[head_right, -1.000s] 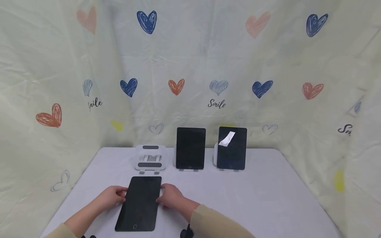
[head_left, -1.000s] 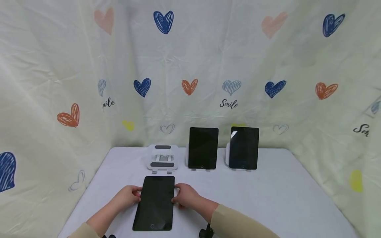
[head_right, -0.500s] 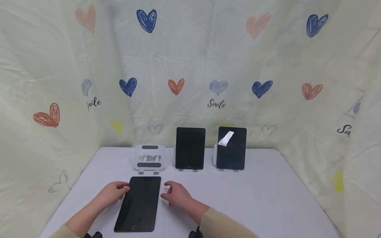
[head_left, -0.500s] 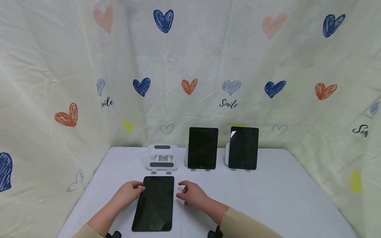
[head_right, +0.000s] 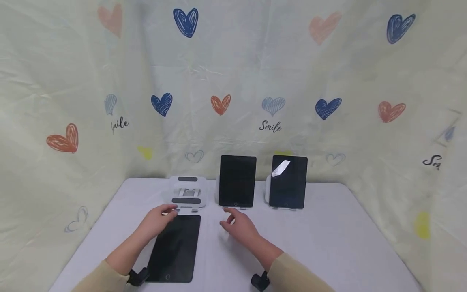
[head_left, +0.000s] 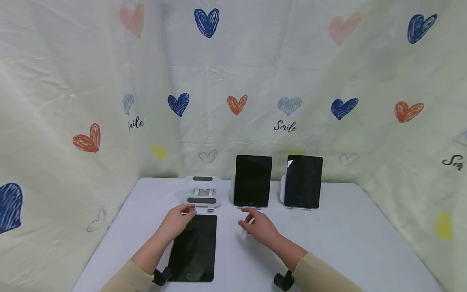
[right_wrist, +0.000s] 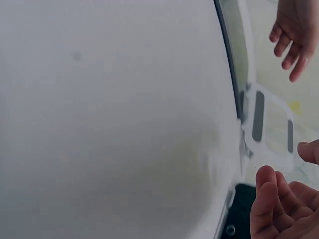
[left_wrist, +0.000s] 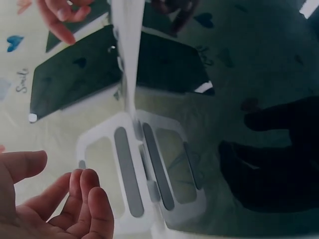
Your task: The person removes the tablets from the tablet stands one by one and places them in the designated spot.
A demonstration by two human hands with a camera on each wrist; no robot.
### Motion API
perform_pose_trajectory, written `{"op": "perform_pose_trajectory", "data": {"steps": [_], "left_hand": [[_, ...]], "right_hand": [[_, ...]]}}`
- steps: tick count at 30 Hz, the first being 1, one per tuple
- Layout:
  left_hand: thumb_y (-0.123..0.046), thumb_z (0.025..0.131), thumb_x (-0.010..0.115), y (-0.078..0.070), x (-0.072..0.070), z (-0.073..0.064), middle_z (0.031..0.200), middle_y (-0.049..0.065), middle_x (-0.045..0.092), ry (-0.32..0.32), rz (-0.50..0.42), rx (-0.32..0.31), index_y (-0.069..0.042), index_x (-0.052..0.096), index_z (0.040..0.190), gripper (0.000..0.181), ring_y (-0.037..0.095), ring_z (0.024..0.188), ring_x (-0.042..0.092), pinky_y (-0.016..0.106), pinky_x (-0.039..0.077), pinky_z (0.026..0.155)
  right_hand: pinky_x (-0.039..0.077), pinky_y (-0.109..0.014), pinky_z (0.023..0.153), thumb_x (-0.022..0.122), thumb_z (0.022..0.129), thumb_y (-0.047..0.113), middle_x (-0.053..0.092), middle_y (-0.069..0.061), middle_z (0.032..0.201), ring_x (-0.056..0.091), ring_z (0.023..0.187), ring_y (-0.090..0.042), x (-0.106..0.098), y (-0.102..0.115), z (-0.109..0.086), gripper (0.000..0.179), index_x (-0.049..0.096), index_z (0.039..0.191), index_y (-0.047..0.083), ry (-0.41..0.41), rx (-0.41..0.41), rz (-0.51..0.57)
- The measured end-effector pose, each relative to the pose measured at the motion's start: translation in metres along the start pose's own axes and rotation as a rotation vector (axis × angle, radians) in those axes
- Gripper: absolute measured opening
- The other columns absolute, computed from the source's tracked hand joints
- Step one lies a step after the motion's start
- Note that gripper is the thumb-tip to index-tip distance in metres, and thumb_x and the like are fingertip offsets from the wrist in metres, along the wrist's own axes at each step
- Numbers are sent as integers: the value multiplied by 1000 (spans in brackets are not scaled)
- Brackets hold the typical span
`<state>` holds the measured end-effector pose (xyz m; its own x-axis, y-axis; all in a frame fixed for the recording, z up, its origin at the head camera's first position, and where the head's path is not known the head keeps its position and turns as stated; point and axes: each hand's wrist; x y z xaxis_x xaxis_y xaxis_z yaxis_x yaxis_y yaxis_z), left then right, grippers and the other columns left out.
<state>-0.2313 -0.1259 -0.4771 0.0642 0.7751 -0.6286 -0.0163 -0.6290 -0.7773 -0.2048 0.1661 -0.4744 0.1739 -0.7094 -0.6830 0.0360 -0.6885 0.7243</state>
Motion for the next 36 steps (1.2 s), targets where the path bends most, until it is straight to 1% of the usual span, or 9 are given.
{"op": "perform_pose_trajectory", "data": {"steps": [5, 10, 14, 17, 21, 27, 29, 32, 36], "left_hand": [[-27, 99, 61, -13, 9, 8, 117, 8, 64, 0, -62, -1, -12, 65, 129, 34, 26, 105, 60, 44, 54, 87], [-26, 99, 61, -21, 20, 18, 119, 10, 63, -13, -106, 24, -11, 65, 129, 34, 26, 101, 60, 44, 54, 87], [-26, 99, 60, -28, 25, 26, 117, 11, 63, -27, -141, 30, -9, 64, 130, 35, 26, 100, 60, 44, 53, 88], [-26, 99, 60, -33, 28, 32, 119, 11, 64, -42, -168, 18, -9, 64, 131, 36, 27, 106, 59, 46, 51, 94], [-28, 99, 60, -41, 33, 39, 121, 11, 64, -54, -196, -3, -11, 64, 131, 37, 27, 109, 58, 45, 49, 97], [-28, 99, 60, -52, 41, 48, 115, 8, 64, -46, -209, 12, -12, 64, 132, 36, 25, 101, 60, 41, 52, 87], [-29, 100, 60, -55, 44, 50, 118, 8, 63, -41, -215, 12, -13, 64, 133, 37, 24, 101, 60, 40, 52, 87], [-32, 100, 59, -61, 49, 54, 121, 7, 62, -35, -214, -6, -16, 62, 134, 38, 24, 102, 59, 41, 53, 88], [-32, 99, 59, -69, 58, 61, 118, 6, 64, -54, -220, -2, -17, 62, 135, 38, 23, 97, 59, 39, 53, 83]], "right_hand": [[49, -29, 63, 72, 92, 29, 60, 2, 92, 56, 74, -15, -23, -12, 3, 52, 54, 139, 13, -86, 22, 4], [50, -29, 62, 70, 93, 26, 62, 1, 94, 57, 76, -16, -49, -24, 4, 53, 53, 141, 13, -164, 19, -27], [50, -30, 63, 68, 95, 24, 63, -2, 97, 57, 77, -17, -67, -34, 6, 52, 51, 143, 11, -203, 9, -42], [49, -30, 65, 66, 96, 24, 63, -4, 98, 57, 78, -18, -76, -40, 7, 51, 50, 143, 11, -215, 11, -41], [49, -30, 66, 65, 97, 25, 63, -5, 97, 57, 79, -19, -87, -46, 7, 50, 49, 143, 11, -234, 23, -37], [48, -30, 67, 63, 98, 27, 62, -6, 95, 57, 80, -20, -98, -51, 9, 51, 48, 143, 9, -262, 41, -22], [48, -31, 67, 63, 98, 27, 62, -6, 96, 58, 80, -20, -100, -54, 11, 51, 48, 143, 9, -272, 44, -23], [48, -32, 66, 63, 98, 26, 62, -7, 96, 58, 80, -20, -101, -59, 15, 51, 47, 144, 9, -290, 41, -28], [49, -31, 68, 62, 99, 26, 63, -8, 100, 60, 85, -21, -103, -64, 23, 50, 47, 144, 9, -314, 27, -26]]}}
Point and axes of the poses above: each hand's wrist, its own z-axis towards the middle knuckle, its own x-axis out of the palm, y = z × x
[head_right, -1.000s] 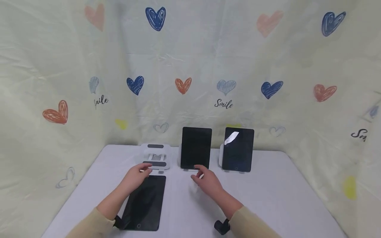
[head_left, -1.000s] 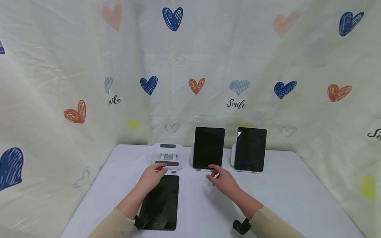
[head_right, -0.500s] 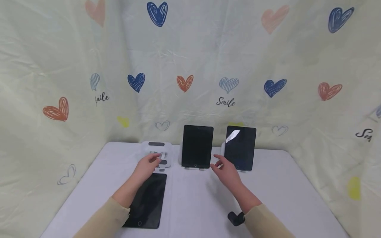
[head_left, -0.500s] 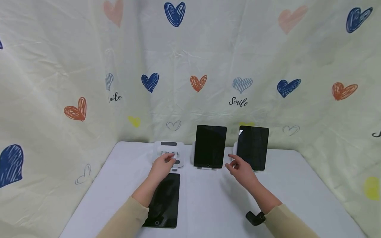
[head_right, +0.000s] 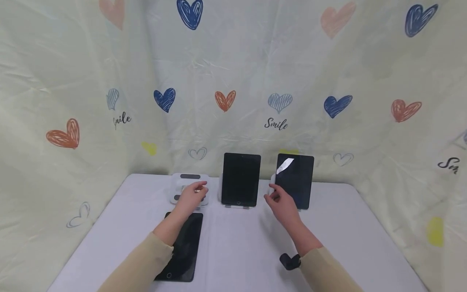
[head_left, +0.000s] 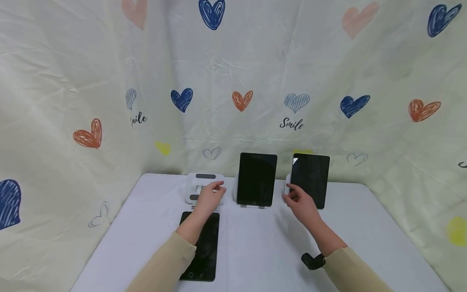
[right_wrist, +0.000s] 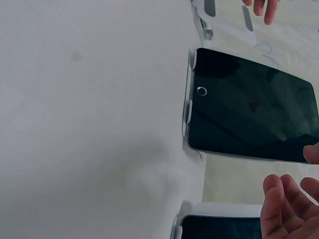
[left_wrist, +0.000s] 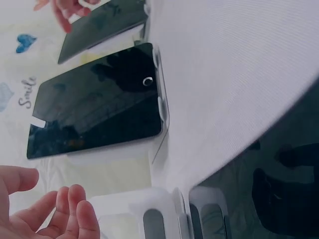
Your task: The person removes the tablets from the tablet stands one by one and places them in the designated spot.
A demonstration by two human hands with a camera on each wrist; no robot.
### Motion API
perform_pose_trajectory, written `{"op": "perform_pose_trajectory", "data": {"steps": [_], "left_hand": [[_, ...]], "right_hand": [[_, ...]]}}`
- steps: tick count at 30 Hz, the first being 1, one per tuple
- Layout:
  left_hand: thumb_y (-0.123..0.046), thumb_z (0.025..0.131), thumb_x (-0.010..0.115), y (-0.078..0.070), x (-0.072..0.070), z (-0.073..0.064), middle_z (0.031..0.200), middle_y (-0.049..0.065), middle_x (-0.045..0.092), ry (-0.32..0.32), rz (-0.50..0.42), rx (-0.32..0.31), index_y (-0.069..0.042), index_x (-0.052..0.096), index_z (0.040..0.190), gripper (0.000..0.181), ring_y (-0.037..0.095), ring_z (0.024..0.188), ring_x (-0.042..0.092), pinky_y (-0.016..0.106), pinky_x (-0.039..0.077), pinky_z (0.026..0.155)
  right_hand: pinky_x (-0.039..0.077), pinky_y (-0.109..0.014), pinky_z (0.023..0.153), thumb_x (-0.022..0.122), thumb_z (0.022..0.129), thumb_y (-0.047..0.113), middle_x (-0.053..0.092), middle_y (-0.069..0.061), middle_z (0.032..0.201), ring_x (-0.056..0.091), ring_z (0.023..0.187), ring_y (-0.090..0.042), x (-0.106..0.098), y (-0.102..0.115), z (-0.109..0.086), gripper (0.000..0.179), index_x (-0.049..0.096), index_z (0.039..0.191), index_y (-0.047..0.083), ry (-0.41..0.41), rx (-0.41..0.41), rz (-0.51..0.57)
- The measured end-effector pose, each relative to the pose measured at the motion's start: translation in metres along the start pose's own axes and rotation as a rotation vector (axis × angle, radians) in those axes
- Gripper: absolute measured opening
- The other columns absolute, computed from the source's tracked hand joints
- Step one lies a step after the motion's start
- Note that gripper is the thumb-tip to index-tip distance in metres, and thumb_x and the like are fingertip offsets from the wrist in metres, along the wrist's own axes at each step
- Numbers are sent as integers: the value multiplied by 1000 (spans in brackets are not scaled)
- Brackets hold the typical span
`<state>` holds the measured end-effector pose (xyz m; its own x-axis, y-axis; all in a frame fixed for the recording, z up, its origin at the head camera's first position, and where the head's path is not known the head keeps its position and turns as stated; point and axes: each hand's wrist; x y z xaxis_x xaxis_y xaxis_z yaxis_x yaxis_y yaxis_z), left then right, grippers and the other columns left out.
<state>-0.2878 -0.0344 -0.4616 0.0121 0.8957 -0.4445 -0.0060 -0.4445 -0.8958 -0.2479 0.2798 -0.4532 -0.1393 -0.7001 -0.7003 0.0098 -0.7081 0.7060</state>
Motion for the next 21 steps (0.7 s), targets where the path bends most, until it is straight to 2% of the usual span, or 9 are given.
{"op": "perform_pose_trajectory", "data": {"steps": [3, 9, 14, 17, 21], "left_hand": [[-30, 99, 60, -4, 8, 6, 116, 4, 65, -18, -3, 33, -16, 61, 136, 39, 21, 95, 60, 37, 52, 80], [-25, 99, 59, -16, 27, 21, 115, 5, 64, -40, -36, 99, -11, 56, 140, 44, 23, 100, 62, 38, 54, 82], [-21, 98, 61, -23, 41, 33, 116, 7, 61, -89, -6, 140, -10, 55, 142, 46, 22, 98, 62, 37, 53, 80], [-18, 97, 62, -25, 48, 39, 118, 9, 59, -108, 19, 143, -10, 53, 143, 48, 22, 96, 62, 38, 53, 81], [-19, 98, 62, -26, 54, 44, 123, 11, 56, -84, 60, 137, -11, 49, 147, 51, 21, 96, 60, 38, 52, 81]], "right_hand": [[49, -31, 69, 61, 99, 26, 61, -10, 106, 59, 91, -23, 1, -2, 7, 51, 46, 145, 8, -13, -7, 18], [50, -31, 71, 60, 100, 25, 59, -13, 114, 56, 94, -26, 8, 2, 25, 57, 38, 151, 11, -5, 6, 60], [53, -36, 80, 59, 100, 22, 56, -16, 121, 57, 103, -30, 16, 3, 39, 62, 31, 155, 17, -2, 16, 98], [53, -41, 86, 59, 101, 21, 54, -16, 125, 57, 107, -31, 21, 3, 47, 65, 27, 157, 20, 1, 6, 109], [52, -45, 88, 58, 100, 17, 53, -17, 125, 57, 108, -31, 24, 1, 54, 67, 25, 158, 21, 1, -19, 108]]}}
Point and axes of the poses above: each hand's wrist, its own z-axis towards the middle knuckle, its own x-axis out of the palm, y = z × x
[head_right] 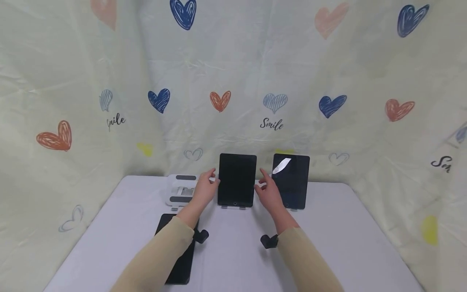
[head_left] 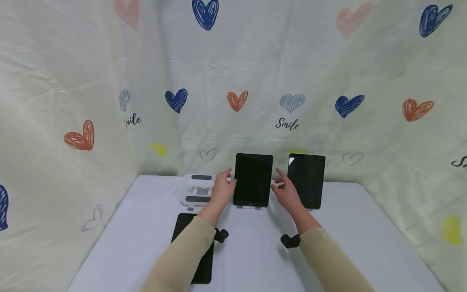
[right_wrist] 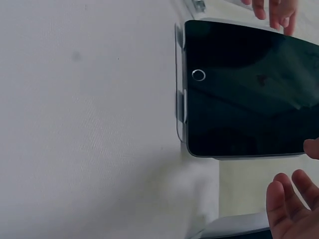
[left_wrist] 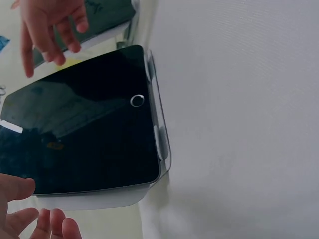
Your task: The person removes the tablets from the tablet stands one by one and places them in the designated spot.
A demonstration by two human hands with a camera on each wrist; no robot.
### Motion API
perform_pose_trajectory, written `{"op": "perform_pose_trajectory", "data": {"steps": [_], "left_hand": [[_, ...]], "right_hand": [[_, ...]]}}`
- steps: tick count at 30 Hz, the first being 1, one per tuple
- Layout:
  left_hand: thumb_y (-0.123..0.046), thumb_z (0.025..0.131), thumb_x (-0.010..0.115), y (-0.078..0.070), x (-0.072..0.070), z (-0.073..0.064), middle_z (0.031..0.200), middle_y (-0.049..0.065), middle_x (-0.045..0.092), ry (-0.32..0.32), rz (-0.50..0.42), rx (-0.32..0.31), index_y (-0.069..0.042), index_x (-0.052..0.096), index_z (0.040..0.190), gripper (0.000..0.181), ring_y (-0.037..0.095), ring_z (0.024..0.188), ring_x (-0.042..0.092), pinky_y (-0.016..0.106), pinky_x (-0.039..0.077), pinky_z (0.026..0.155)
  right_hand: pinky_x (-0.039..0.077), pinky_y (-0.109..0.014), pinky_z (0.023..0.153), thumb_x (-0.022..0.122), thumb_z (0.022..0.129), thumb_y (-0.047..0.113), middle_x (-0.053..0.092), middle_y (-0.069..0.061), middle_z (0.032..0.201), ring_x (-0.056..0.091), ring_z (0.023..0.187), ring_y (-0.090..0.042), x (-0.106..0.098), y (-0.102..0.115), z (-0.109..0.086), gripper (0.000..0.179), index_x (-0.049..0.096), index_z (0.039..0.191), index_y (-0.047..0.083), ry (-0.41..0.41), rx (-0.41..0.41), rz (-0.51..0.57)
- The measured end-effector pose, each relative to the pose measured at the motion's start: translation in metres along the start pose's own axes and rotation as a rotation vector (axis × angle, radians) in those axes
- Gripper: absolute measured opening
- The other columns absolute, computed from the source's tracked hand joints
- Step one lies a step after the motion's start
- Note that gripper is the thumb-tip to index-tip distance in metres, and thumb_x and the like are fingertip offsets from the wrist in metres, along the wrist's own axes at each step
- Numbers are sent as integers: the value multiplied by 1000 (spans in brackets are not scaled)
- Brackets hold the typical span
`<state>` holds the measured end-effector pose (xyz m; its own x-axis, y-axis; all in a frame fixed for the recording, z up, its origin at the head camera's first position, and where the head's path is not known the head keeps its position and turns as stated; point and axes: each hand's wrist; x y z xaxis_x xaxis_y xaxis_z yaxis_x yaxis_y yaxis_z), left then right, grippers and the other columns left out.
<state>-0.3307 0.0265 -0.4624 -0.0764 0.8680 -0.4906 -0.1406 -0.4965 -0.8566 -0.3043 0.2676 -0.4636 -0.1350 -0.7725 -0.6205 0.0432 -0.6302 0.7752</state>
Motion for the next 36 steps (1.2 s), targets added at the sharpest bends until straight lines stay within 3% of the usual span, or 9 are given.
{"op": "perform_pose_trajectory", "data": {"steps": [5, 14, 23, 30, 36], "left_hand": [[-18, 98, 62, 1, 3, 0, 127, 13, 54, 14, 25, 19, -14, 51, 146, 49, 22, 96, 59, 39, 52, 79], [-12, 97, 63, 6, 7, 1, 129, 12, 52, -23, 29, 45, -20, 55, 143, 48, 20, 94, 56, 35, 51, 78], [-15, 98, 63, 13, 10, 1, 122, 8, 53, -49, 16, 64, -20, 58, 141, 44, 19, 93, 54, 32, 53, 79], [-15, 97, 65, 15, 9, -1, 114, 5, 58, -69, 27, 110, -20, 61, 138, 42, 17, 88, 55, 29, 52, 71], [-14, 97, 64, 15, 7, -5, 109, 2, 65, -84, 41, 150, -20, 61, 138, 41, 17, 90, 58, 28, 54, 74]], "right_hand": [[50, -47, 91, 59, 100, 17, 53, -15, 126, 57, 110, -30, 6, -3, 5, 67, 26, 158, 25, 10, -3, 5], [49, -48, 96, 58, 101, 16, 53, -14, 125, 54, 112, -31, 16, -1, 6, 68, 24, 158, 29, 5, 9, -4], [52, -46, 90, 58, 101, 15, 55, -13, 121, 55, 109, -30, 20, -7, 2, 68, 25, 158, 30, -38, -38, 0], [53, -44, 85, 59, 101, 15, 57, -11, 117, 58, 106, -29, 21, -12, 0, 65, 30, 157, 31, -90, -75, 1], [53, -42, 83, 57, 102, 16, 60, -11, 116, 59, 107, -29, 23, -13, -3, 61, 34, 155, 32, -111, -75, 23]]}}
Point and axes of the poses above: each hand's wrist, its own z-axis towards the middle knuckle, its own x-axis out of the palm, y = z × x
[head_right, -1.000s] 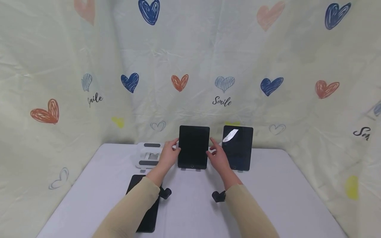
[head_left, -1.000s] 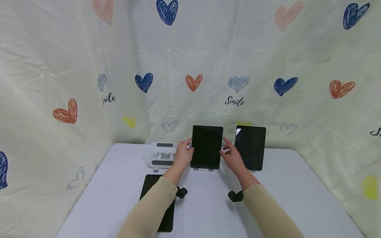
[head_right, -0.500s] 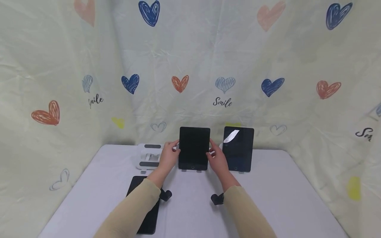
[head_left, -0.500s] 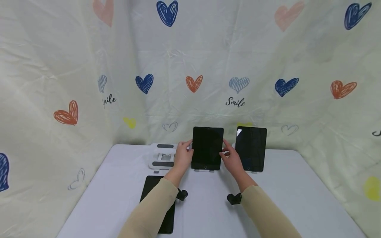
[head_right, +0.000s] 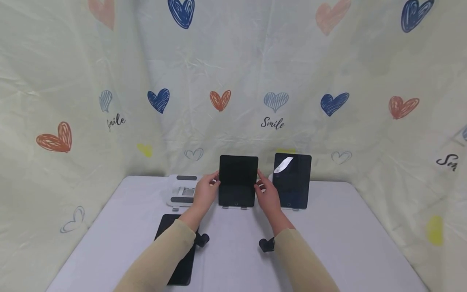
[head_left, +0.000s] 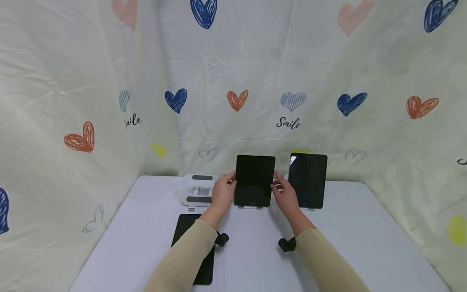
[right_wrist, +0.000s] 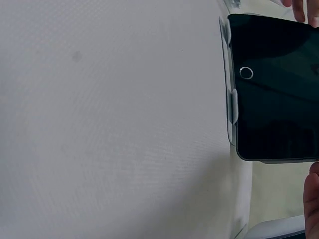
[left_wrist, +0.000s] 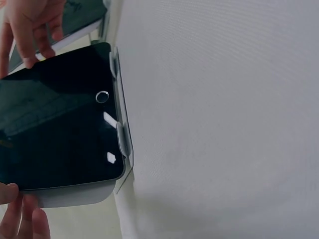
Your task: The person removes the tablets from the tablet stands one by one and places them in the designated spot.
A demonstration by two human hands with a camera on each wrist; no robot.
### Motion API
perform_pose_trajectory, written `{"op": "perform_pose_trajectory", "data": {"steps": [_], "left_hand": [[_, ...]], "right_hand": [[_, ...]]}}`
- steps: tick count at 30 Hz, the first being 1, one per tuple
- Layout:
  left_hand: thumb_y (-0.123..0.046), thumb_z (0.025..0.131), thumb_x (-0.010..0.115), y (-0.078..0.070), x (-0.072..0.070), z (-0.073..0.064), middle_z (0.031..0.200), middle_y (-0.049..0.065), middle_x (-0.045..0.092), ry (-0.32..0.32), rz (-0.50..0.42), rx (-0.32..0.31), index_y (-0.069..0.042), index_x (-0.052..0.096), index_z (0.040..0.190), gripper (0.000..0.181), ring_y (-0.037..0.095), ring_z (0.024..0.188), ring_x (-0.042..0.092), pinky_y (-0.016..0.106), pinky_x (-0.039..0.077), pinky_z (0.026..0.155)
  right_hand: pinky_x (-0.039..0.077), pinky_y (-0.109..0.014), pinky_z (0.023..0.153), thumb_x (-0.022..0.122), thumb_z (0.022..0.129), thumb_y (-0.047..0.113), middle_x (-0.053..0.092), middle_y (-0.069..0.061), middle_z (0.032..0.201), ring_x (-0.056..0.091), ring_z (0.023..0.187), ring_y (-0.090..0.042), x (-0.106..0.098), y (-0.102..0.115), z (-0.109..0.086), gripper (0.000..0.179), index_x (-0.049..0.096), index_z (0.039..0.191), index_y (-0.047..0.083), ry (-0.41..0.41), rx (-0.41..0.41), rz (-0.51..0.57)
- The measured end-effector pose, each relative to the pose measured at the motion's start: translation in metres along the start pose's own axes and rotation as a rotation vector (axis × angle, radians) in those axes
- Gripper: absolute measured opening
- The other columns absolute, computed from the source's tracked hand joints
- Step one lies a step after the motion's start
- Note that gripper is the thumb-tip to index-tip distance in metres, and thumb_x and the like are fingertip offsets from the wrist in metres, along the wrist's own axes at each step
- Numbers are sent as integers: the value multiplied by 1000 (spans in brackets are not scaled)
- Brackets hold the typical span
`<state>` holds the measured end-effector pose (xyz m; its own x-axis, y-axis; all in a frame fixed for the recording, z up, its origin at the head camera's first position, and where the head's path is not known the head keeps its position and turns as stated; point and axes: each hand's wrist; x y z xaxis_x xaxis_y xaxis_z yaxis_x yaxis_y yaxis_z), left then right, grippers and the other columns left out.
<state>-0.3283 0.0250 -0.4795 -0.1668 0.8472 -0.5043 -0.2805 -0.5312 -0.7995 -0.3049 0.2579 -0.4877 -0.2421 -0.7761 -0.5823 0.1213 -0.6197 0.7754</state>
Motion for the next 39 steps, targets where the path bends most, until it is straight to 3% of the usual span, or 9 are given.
{"op": "perform_pose_trajectory", "data": {"steps": [5, 15, 29, 39], "left_hand": [[-13, 97, 64, -2, -1, -2, 110, 2, 68, -14, -22, -5, -20, 62, 137, 41, 18, 96, 62, 33, 55, 79], [-14, 96, 66, 1, 2, 0, 109, 0, 69, -32, -59, -18, -24, 61, 139, 44, 18, 96, 64, 32, 56, 79], [-15, 97, 66, -5, -3, -1, 109, -1, 69, -29, -93, -5, -25, 62, 137, 42, 16, 96, 64, 31, 55, 76], [-14, 96, 66, -11, -11, -5, 107, -2, 69, -5, -118, -2, -27, 59, 140, 47, 16, 96, 66, 29, 55, 75]], "right_hand": [[53, -45, 87, 57, 102, 18, 61, -12, 119, 59, 110, -29, 1, 0, 0, 60, 34, 155, 34, -9, 20, 15], [52, -45, 92, 56, 103, 20, 59, -12, 123, 58, 112, -29, 2, 0, 1, 62, 30, 155, 41, -3, 62, 35], [54, -38, 81, 58, 102, 18, 61, -11, 120, 61, 105, -28, -6, 8, -2, 59, 36, 154, 36, -31, 44, 65], [54, -31, 72, 59, 101, 16, 61, -11, 117, 64, 99, -27, -18, 17, -7, 58, 39, 153, 33, 8, 50, 80]]}}
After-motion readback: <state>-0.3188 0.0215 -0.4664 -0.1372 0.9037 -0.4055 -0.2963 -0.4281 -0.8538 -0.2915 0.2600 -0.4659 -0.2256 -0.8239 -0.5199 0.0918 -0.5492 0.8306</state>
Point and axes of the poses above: each hand's wrist, its own z-axis towards the middle knuckle, its own x-axis out of the palm, y = z × x
